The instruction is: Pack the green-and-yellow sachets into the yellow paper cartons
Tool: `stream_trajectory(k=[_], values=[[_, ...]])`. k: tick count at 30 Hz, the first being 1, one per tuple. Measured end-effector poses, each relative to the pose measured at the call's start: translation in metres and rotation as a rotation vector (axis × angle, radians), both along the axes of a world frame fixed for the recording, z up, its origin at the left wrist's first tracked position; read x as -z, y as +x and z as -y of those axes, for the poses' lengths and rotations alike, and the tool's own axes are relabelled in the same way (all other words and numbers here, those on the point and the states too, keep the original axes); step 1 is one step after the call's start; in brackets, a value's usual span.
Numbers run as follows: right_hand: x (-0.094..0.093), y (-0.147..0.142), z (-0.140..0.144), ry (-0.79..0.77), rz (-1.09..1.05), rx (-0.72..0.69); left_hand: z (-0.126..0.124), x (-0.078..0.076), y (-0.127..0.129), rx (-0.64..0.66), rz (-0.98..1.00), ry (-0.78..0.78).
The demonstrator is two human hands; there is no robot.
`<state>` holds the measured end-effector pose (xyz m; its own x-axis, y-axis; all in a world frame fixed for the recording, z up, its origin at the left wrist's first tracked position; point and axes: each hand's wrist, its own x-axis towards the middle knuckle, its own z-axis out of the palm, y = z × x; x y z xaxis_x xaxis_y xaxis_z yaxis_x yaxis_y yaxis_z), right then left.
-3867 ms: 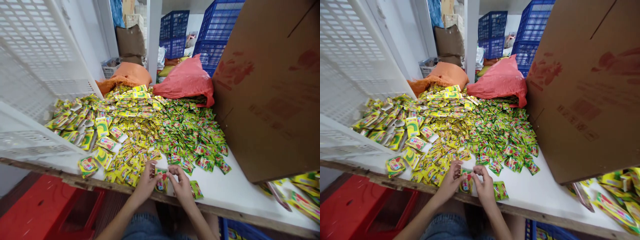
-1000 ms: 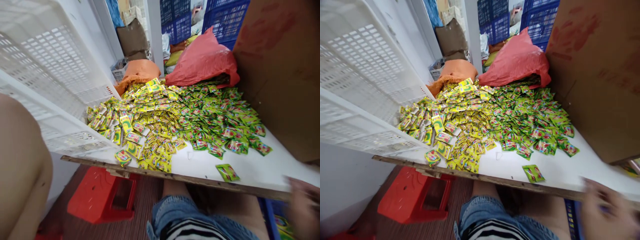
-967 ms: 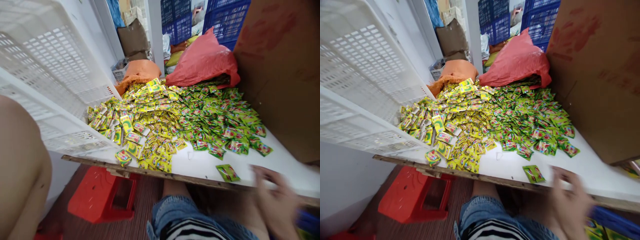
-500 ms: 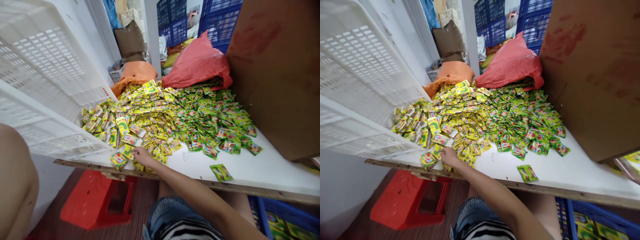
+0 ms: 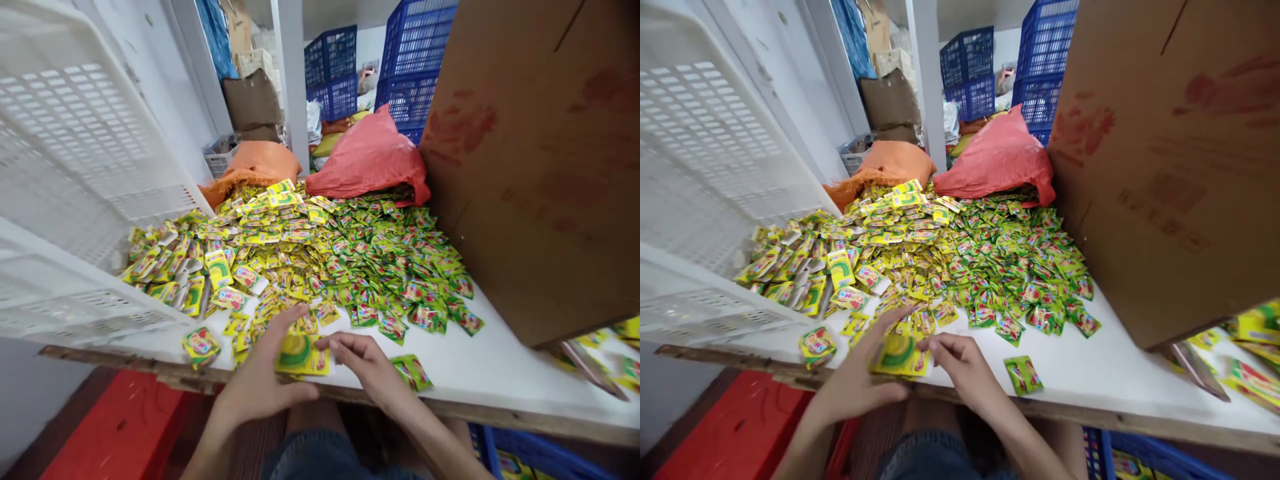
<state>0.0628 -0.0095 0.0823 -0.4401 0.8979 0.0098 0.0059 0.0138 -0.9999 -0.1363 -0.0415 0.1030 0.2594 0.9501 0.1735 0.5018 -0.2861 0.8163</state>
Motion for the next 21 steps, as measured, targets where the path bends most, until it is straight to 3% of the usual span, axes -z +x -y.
stream_trajectory(k=[3,7,9,13,16,21], values=[[0.006,-0.005,-0.024,0.105,0.125,0.065,-0.010,0.037,0.018,-0.063,0.135,-0.152],[0.036,-0.024,-0.071,0.210,0.604,0.397,-0.017,0.081,0.026,-0.278,0.340,-0.250],[0.051,-0.035,-0.087,0.184,0.707,0.458,-0.019,0.088,0.026,-0.315,0.401,-0.266],[0.066,-0.045,-0.094,0.177,0.820,0.433,-0.022,0.084,0.028,-0.338,0.449,-0.316],[0.061,-0.014,-0.084,0.224,0.833,0.313,-0.023,0.083,0.032,-0.333,0.472,-0.349],[0.045,0.102,-0.056,0.306,0.878,0.170,-0.023,0.088,0.047,-0.271,0.601,-0.418]])
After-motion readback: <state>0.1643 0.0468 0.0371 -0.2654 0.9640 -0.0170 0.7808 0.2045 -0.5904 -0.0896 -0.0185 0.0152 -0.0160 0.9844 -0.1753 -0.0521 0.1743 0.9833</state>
